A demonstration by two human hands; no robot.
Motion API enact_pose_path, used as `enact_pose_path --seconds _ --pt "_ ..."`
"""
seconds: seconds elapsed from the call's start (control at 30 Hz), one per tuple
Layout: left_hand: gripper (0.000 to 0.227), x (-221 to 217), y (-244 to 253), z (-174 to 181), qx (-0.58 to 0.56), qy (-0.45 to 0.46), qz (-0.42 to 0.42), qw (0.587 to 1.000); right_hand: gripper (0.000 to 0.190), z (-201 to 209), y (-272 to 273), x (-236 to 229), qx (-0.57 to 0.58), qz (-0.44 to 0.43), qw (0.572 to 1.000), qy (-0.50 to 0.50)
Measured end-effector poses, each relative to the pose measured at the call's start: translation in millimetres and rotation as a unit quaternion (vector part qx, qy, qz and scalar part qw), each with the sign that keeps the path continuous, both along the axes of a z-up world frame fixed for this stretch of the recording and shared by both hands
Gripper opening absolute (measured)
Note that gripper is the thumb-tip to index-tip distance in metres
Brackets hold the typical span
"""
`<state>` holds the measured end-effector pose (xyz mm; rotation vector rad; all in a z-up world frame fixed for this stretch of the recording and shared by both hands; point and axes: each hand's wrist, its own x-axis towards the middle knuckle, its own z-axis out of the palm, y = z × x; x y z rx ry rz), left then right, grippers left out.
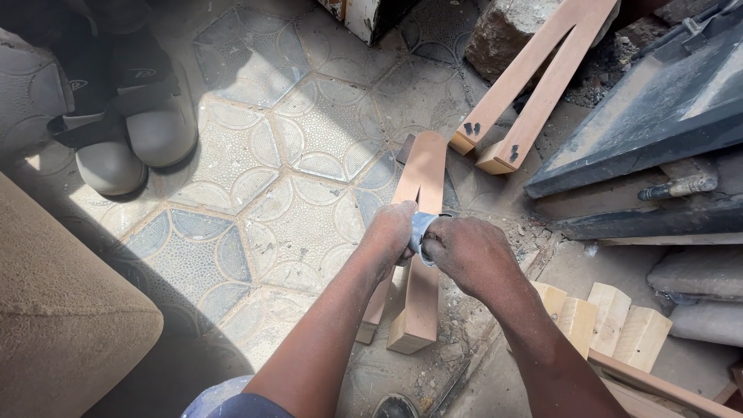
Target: The person paints the edges of wooden furniture parts with black paint using a small brush. They dip the brush into a container, apply the paint to the wood, and occasionally move the pieces to access different areas.
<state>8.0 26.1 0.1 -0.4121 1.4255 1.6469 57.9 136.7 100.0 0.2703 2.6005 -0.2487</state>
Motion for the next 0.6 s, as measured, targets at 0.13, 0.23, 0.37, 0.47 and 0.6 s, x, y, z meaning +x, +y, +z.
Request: enact_pose_path --seconds 0.13,0.23,0.37,0.47,0.6 --pt "0.031 -1 -4 3 -0.001 0.003 -0.015 1.0 0.021 2 2 1 -0.023 0.005 1.0 0.0" --pt "0.033 -1 -10 11 -0.004 0.002 -0.006 1.0 0.022 9 2 5 -0.125 -0.073 0.989 0.009" --pt "0.035 -2 -16 19 0.02 -0.023 0.031 0.999 0.021 -10 19 12 -0.389 -0.224 0.887 0.108" --pt "0.034 -1 -17 23 0.031 -0.035 0.05 0.998 0.022 -21 31 17 -0.485 -0.266 0.82 0.145" --pt "0.034 -1 -19 27 0.04 -0.035 0.059 0.997 0.02 3 17 15 -0.553 -0.303 0.764 0.138"
